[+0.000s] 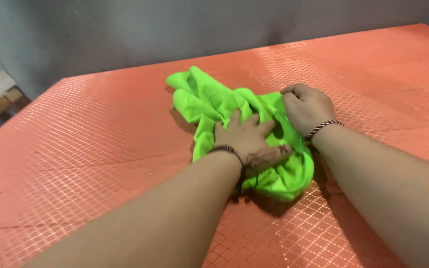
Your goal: Wiping a table with a green microfiber cloth.
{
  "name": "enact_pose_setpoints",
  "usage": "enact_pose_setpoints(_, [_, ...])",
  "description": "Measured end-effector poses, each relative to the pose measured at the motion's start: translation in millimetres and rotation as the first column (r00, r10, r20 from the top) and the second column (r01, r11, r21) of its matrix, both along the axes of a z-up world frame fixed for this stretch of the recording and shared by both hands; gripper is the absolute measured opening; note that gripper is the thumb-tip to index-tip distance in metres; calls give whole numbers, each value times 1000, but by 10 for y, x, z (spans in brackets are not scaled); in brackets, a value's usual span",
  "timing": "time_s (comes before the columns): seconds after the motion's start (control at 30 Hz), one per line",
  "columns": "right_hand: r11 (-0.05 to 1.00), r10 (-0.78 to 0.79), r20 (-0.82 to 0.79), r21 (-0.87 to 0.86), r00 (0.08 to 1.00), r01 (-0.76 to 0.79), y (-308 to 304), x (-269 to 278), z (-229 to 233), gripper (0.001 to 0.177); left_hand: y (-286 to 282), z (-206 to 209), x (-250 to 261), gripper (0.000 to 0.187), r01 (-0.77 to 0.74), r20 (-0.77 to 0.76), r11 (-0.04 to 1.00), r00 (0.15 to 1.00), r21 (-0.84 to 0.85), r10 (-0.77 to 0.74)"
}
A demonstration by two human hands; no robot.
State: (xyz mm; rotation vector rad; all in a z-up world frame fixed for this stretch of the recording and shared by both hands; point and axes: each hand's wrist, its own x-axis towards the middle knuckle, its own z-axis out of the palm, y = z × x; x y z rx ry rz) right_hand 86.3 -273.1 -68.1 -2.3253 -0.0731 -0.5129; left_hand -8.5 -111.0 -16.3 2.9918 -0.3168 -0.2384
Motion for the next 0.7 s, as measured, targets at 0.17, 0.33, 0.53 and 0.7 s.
enact_pose_setpoints(0.17, [998,-26,7,54,1000,25,12,0,11,34,10,1,404,82,-27,-6,1000,1000,-11,27])
enact_pose_setpoints(0.33, [999,-10,10,47,1000,9,32,-27,61,35,58,-74,661,81,-91,18,994,996,-53,92])
enact_pose_setpoints(0.53, [999,-19,-89,32,996,22,90,-94,164,36,217,-84,891,80,-118,37,991,992,-66,120])
enact_pose_setpoints(0.7, [998,-29,-131,-55,991,22,88,-111,157,38,636,-97,1070,77,-144,54,989,988,-27,146])
